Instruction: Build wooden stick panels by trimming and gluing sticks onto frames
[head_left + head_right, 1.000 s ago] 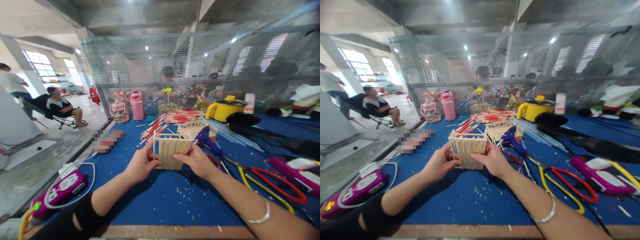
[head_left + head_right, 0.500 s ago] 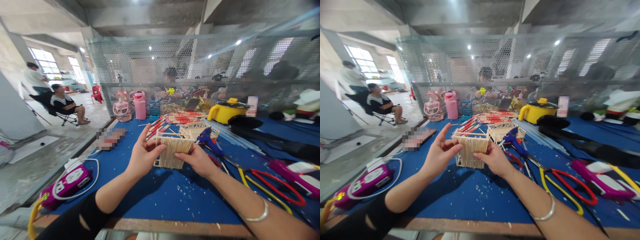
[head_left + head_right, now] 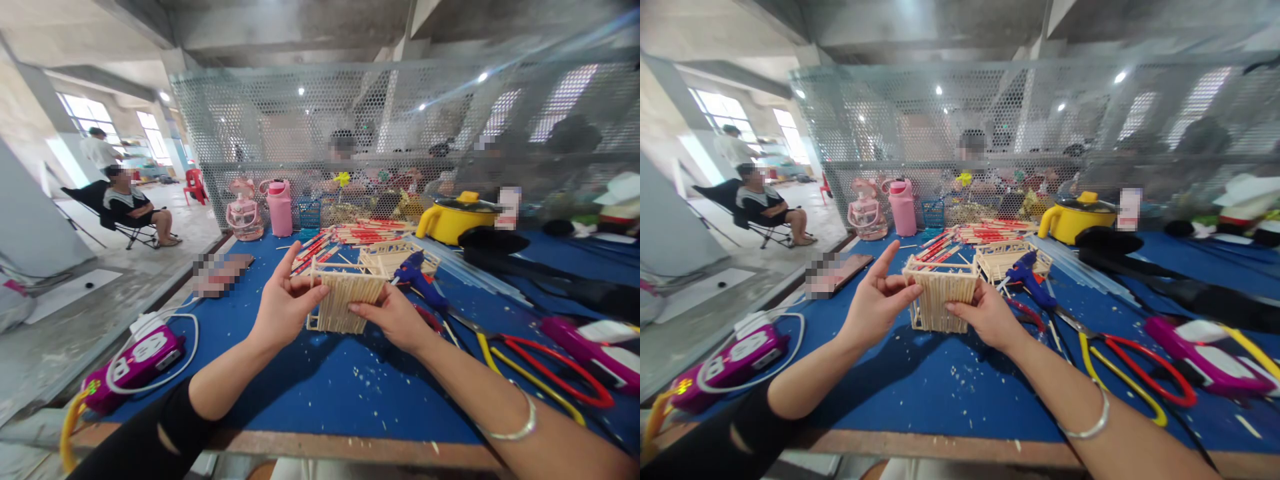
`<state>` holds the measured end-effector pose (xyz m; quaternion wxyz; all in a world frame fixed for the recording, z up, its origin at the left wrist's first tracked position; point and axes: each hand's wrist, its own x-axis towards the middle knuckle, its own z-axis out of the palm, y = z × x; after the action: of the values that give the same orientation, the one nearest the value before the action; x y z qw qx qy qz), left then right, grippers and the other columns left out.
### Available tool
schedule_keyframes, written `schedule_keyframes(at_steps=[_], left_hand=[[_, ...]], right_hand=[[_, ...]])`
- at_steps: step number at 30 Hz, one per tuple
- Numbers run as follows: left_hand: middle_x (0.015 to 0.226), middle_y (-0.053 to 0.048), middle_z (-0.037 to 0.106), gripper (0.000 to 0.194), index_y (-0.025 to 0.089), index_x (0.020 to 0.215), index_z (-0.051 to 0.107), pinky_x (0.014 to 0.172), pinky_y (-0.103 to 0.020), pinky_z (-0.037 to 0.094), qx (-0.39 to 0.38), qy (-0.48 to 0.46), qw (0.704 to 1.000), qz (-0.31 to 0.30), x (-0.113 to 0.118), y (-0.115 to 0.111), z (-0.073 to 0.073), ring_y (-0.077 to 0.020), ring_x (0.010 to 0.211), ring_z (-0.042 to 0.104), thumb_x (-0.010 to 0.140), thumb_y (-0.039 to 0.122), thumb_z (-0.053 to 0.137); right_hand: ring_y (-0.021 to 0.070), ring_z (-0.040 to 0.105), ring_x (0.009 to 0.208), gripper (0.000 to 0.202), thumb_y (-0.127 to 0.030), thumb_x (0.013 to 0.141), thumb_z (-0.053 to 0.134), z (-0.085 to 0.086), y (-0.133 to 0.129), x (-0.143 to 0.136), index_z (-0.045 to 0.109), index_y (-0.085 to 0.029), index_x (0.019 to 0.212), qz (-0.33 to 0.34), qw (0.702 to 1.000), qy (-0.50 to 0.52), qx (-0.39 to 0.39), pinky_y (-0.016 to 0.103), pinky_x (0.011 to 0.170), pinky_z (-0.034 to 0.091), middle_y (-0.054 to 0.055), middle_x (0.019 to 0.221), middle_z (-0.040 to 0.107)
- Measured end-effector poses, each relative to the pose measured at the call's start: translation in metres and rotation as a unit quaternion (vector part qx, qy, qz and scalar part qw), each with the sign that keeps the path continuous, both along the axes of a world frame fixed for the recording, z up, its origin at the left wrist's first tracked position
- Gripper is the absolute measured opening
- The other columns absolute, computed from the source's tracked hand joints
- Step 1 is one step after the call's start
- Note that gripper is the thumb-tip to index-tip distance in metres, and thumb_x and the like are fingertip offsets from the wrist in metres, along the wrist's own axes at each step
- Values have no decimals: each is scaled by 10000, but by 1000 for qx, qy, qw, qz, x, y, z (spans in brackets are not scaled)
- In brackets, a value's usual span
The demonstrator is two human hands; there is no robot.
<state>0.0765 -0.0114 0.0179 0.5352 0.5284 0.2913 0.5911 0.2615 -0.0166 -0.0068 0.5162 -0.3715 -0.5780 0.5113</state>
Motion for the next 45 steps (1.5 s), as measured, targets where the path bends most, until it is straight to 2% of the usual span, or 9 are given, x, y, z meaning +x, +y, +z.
schedule_keyframes(at_steps=[15,20,23,26,28,31,38,41,45], left_hand=[[600,71,641,875,155,1425,299,627,-191,468,11,13,1000,3,1,1,-2,-68,574,578,666,155,734],[655,57,643,812,164,1404,335,682,-186,480,31,10,999,11,0,1,-9,-67,638,594,693,159,727],[774,2,691,713,181,1367,399,743,-222,499,77,40,996,24,-2,1,-17,-107,742,633,728,198,713],[892,-50,722,511,184,1277,502,752,-249,510,128,88,986,53,-6,2,-25,-140,795,655,793,250,655],[901,-54,727,391,179,1204,557,729,-247,510,154,116,979,71,-8,3,-28,-141,775,657,827,268,614],[889,-51,727,333,180,1166,586,718,-248,508,178,149,969,80,-11,4,-29,-141,755,654,846,274,585],[792,-30,709,396,186,1236,563,641,-220,499,211,214,949,94,-17,6,-24,-130,695,644,844,250,569],[796,-17,700,507,196,1330,471,640,-213,496,207,234,947,79,-16,8,-26,-106,654,622,835,239,574],[838,-22,692,718,201,1437,265,755,-265,506,152,202,967,33,-13,11,-31,-122,746,633,805,220,605]], right_hand=[[231,646,1003,425,-299,635,770,1,-1,-2,627,-199,1022,-1,1000,-19,21,419,937,479,45,1031,719],[226,657,975,400,-293,635,768,2,-1,-1,636,-201,1002,4,1000,-28,7,414,927,484,46,1015,722],[224,662,959,395,-294,634,768,3,-1,0,638,-202,997,3,999,-33,1,413,919,489,49,1034,719],[217,665,947,403,-300,632,768,4,-1,0,635,-199,999,7,999,-36,-2,404,916,491,47,1036,720],[216,667,936,409,-303,627,771,4,-1,0,633,-198,997,8,999,-38,-2,410,915,492,48,1030,722],[218,665,942,397,-307,626,771,2,1,1,626,-201,981,5,999,-34,2,423,923,486,48,1041,717],[228,631,1032,440,-324,653,755,-2,4,2,585,-208,1041,-5,999,-34,25,438,968,453,64,1104,689],[228,611,1073,469,-347,682,737,-2,6,1,563,-221,1099,-8,999,-34,39,436,987,441,67,1137,672],[216,601,1091,423,-355,730,698,-3,8,1,569,-233,1114,13,997,-47,52,423,996,437,56,1167,657]])
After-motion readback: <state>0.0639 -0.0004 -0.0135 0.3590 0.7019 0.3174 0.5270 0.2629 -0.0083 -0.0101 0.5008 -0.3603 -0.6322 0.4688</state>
